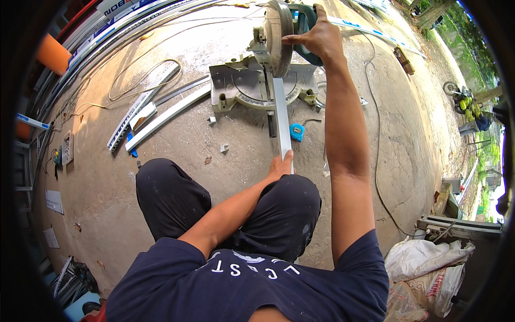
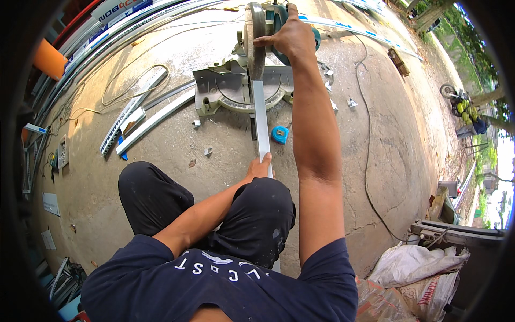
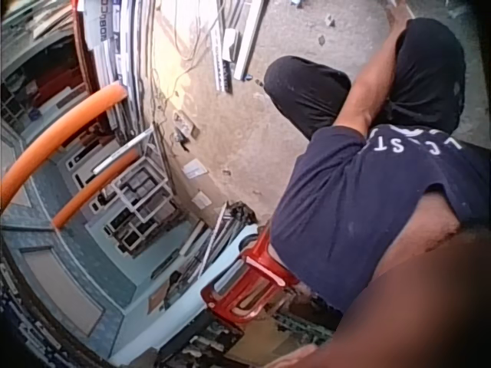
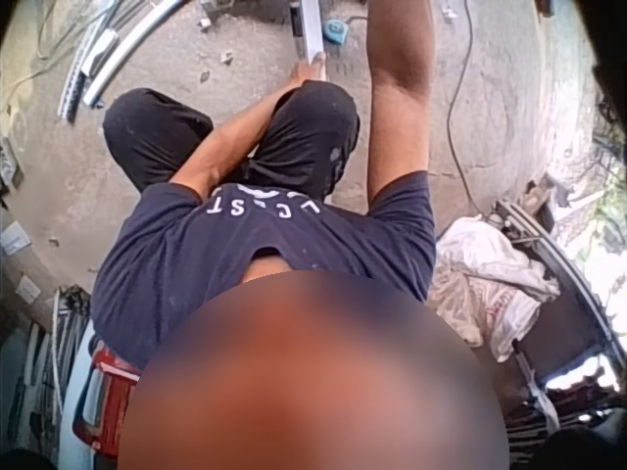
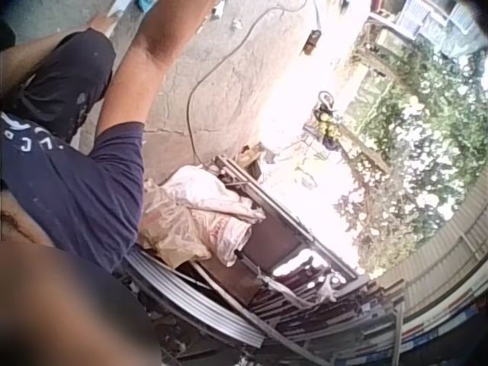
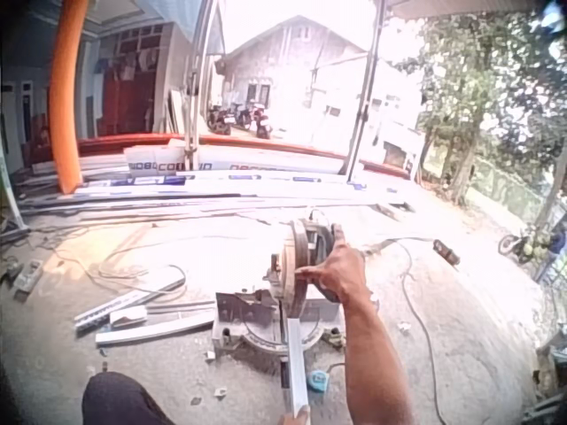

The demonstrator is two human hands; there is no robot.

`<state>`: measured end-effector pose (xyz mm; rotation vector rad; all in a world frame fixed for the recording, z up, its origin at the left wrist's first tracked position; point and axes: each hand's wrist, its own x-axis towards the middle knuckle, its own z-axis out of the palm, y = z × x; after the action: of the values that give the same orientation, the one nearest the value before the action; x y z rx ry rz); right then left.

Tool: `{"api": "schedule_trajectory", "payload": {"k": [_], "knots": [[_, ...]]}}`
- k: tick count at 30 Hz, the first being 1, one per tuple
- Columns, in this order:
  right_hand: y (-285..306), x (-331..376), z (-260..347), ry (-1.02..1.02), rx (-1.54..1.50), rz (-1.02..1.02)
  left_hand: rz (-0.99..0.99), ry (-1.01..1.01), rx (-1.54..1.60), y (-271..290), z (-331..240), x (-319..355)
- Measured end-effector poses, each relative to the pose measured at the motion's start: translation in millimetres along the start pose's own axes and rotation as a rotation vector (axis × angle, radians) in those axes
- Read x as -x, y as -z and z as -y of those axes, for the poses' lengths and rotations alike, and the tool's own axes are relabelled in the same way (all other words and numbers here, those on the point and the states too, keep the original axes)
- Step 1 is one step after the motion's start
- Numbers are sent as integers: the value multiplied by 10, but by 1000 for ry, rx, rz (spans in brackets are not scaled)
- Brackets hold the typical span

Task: The person cuts aluminum profiles to length using a miter saw, then smooths the cut edges with an angle grinder. The person places the finished piece into a larger aluminum frame on the floor.

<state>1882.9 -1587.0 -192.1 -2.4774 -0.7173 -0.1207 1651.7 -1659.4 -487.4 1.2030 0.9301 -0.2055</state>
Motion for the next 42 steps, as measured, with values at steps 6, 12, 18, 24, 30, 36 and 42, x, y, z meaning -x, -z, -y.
{"api": "schedule_trajectory", "payload": {"k": [6, 12, 18, 24, 30, 36, 42], "knots": [[-9, 12, -5, -5, -22, 3, 9, 3, 13, 5, -24, 27], [-15, -69, -21, 15, 13, 0, 21, -11, 33, 11, -23, 47], [39, -453, -10, 67, 105, 26, 81, 22, 128, -9, 143, -135], [41, -805, -23, 85, 110, 76, 281, 224, 551, 300, 333, -168], [74, -794, -12, 76, 107, 147, 209, 166, 776, 378, 488, -201], [86, -606, -2, 2, 122, 125, 463, 148, 904, 283, 718, -371], [67, -411, -29, 41, 80, 49, 518, 283, 932, 257, 633, -346]]}}
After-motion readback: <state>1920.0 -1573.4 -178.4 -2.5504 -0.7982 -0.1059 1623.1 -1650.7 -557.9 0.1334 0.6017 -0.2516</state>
